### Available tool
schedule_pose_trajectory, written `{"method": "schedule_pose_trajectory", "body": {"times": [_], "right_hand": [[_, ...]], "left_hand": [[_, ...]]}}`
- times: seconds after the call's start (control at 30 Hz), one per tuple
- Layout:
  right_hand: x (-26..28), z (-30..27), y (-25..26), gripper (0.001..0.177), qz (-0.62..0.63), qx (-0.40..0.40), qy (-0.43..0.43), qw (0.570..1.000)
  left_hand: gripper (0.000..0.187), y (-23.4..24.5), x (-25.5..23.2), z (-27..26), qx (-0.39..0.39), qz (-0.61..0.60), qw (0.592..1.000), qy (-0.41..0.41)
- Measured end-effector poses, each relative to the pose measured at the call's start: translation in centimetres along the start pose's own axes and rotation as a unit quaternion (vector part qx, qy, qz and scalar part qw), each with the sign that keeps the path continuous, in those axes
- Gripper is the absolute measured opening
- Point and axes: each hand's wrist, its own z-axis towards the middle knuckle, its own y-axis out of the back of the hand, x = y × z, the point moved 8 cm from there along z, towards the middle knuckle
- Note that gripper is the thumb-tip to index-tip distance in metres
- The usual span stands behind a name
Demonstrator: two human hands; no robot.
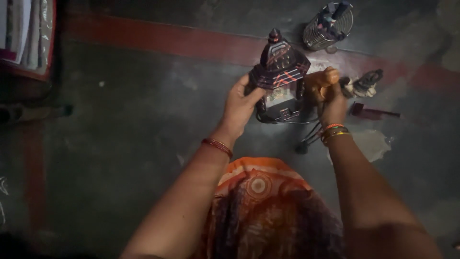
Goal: Picking up and arranging various decorative statues, awards, and items on a bedroom shelf.
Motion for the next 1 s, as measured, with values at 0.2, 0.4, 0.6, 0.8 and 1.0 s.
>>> {"method": "schedule_pose_trajectory", "body": {"times": [0.2, 0.4, 0.6, 0.8, 1.0], "right_hand": [[11.0, -1.9, 4.0, 0.055, -0.024, 0.026, -0.088, 0.995], [19.3, -4.8, 9.7, 0.061, 0.040, 0.046, -0.042, 0.997], [34.9, -8.0, 18.9, 0.057, 0.053, -0.009, 0.088, 0.995], [49.6, -9.0, 28.8, 0.048, 0.022, -0.029, 0.094, 0.995], [62.9, -9.0, 35.3, 0.056, 0.017, -0.038, 0.128, 0.991]], "left_hand": [[0.037, 0.2, -3.7, -2.5, -0.012, -0.048, 0.999, -0.004], [0.044, -0.8, -10.9, -8.4, 0.005, -0.109, 0.993, -0.045], [0.035, -2.3, -24.4, -16.5, -0.039, -0.099, 0.992, -0.066], [0.033, -3.8, -39.0, -25.0, -0.106, -0.142, 0.980, -0.094], [0.033, -6.2, -52.6, -33.2, -0.105, -0.196, 0.970, -0.102]]}}
